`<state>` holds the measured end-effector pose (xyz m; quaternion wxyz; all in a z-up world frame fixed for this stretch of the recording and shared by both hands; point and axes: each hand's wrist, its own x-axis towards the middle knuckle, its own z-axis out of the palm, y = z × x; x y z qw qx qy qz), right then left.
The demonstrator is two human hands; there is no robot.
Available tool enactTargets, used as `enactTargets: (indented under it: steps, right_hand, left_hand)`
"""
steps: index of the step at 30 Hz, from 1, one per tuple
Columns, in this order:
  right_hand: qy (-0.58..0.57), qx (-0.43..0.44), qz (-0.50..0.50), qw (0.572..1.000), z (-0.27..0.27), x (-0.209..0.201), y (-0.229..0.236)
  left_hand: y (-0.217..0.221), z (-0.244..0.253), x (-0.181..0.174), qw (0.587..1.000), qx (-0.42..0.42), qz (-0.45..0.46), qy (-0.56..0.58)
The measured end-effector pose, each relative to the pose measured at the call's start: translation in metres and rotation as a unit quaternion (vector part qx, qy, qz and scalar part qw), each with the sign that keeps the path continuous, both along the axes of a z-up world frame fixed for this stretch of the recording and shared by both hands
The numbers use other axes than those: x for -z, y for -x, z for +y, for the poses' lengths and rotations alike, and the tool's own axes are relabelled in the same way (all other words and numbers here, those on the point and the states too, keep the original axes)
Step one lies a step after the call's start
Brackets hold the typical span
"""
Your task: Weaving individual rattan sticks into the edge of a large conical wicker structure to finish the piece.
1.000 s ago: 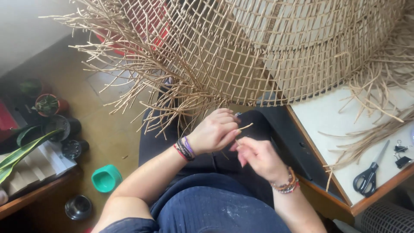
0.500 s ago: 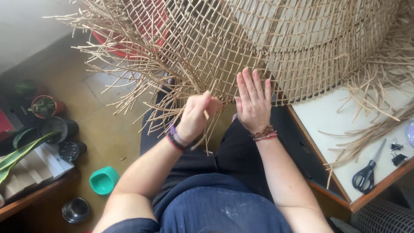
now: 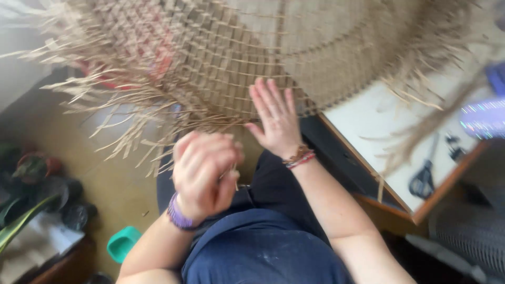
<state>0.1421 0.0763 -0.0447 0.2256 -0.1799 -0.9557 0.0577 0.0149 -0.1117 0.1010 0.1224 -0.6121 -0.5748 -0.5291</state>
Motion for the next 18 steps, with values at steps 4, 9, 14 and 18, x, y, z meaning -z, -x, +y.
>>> enactTargets:
  steps: [4,9,14,18]
  right_hand:
    - [0.147,0.029,0.051,0.987,-0.023,-0.041,-0.041]
    - [0.057,0.187,0.065,0.979,-0.002,-0.055,-0.153]
    - [-0.034,0.316,-0.052,0.947,0.061,-0.057,-0.264]
    - [-0.082,0.283,-0.105,0.950,0.098,-0.022,-0.293]
  left_hand:
    - [-0.042,0.023,-0.020,0.992,0.121,0.036,0.019]
    - [-0.078,0.061,0.013,0.982,0.162,0.009,0.091]
    - [-0.112,0.090,0.041,0.963,0.234,0.009,0.134]
    - [-0.144,0.115,0.073,0.936,0.293,-0.013,0.196]
